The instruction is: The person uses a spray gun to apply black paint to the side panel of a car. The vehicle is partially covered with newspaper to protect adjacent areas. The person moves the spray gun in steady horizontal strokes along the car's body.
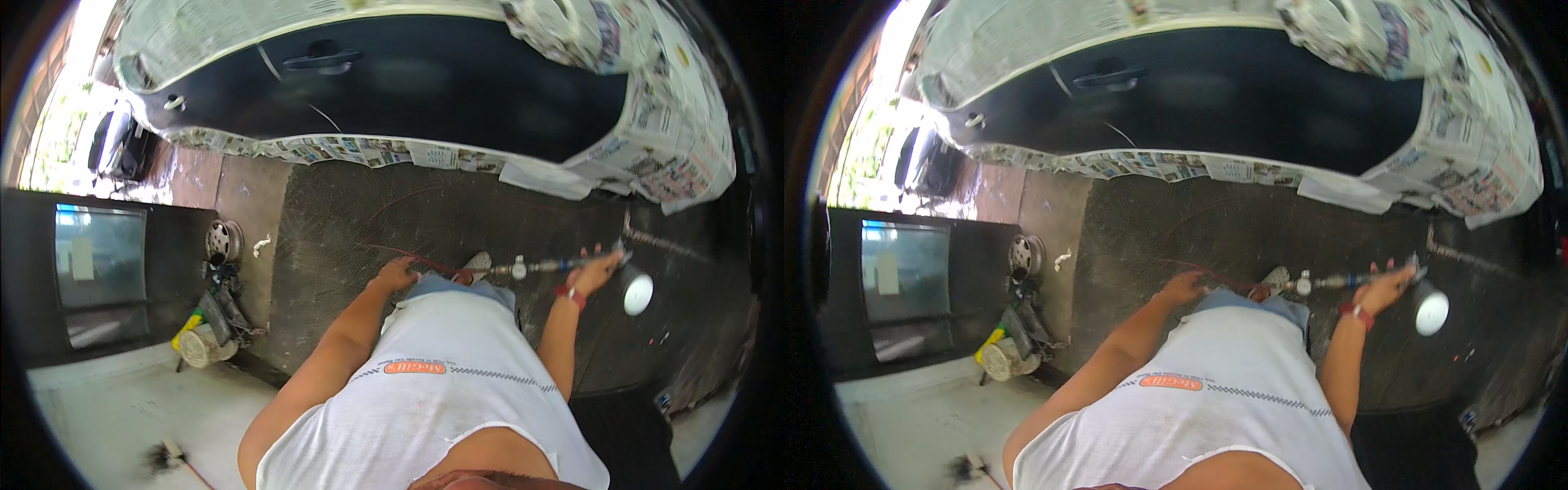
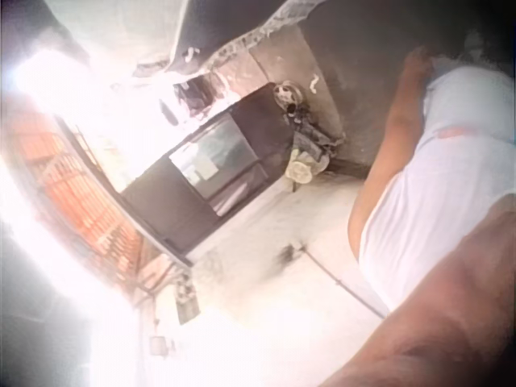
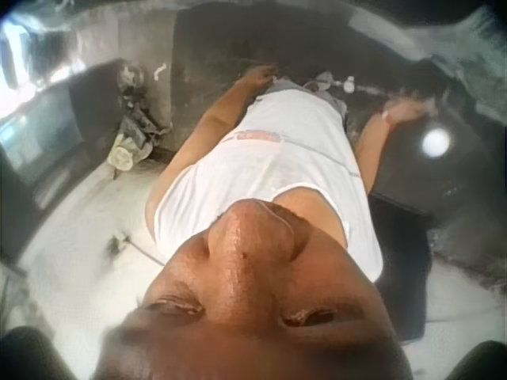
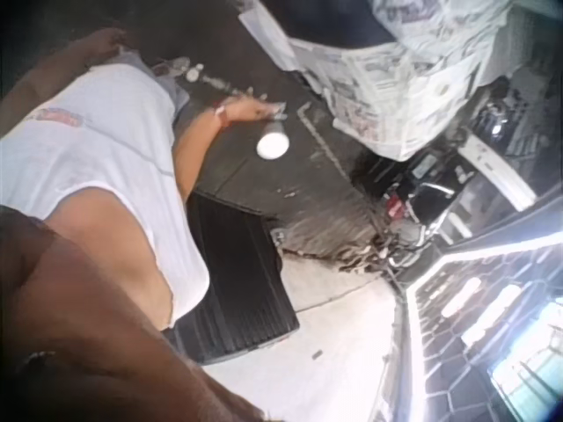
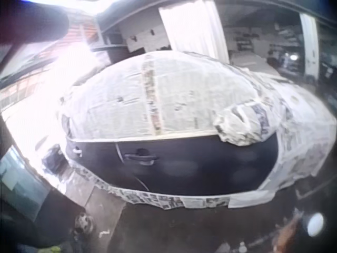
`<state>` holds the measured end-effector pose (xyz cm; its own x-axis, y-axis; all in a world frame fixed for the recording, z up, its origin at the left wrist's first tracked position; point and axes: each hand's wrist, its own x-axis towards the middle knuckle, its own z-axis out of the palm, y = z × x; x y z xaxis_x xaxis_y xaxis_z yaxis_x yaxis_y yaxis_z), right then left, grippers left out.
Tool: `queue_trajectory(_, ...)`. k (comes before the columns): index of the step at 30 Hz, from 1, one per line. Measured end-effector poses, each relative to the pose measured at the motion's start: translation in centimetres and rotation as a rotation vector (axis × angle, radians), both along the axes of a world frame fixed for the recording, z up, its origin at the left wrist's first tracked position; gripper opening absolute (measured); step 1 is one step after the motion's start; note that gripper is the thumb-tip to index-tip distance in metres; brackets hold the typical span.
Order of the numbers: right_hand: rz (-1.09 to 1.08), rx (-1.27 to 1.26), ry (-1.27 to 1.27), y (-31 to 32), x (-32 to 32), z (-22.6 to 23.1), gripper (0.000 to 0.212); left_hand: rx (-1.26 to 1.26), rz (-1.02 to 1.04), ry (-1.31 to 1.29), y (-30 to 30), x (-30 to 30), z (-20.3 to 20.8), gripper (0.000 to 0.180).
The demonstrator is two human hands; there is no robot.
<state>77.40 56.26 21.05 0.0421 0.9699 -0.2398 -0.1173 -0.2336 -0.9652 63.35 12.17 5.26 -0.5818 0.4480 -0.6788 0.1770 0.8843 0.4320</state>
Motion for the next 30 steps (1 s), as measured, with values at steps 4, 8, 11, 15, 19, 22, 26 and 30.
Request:
queue_trajectory(4,-0.063,-0.073,0.068,-3.9,4.7,1.0,0.07,0.205,-0.27,0.138,2.9,0.4,-0.3,0.089)
queue_trajectory(8,-0.058,-0.116,0.106,-6.5,8.9,1.3,0.062,0.105,-0.405,0.096,2.5,2.9,-0.1,0.071)
queue_trajectory(11,-0.092,-0.051,0.005,-7.9,10.2,3.4,0.061,0.01,-0.483,0.081,0.9,4.8,-0.8,0.062)
queue_trajectory(15,-0.165,0.0,-0.111,-7.1,13.2,4.4,0.062,-0.024,-0.467,0.081,-1.2,7.5,-1.2,0.056)
queue_trajectory(19,-0.181,-0.06,-0.083,-3.6,18.7,3.2,0.067,0.012,-0.486,0.154,-0.9,10.3,-0.9,0.05)
queue_trajectory(22,-0.296,-0.041,-0.094,-1.1,23.2,2.9,0.07,0.055,-0.534,0.204,2.0,12.6,-1.0,0.045)
queue_trajectory(26,-0.37,-0.071,-0.06,3.8,32.1,0.6,0.072,0.071,-0.598,0.213,8.0,16.0,-1.2,0.039)
queue_trajectory(30,-0.486,-0.1,-0.087,8.2,39.9,0.4,0.073,0.064,-0.62,0.181,15.0,21.1,-0.8,0.042)
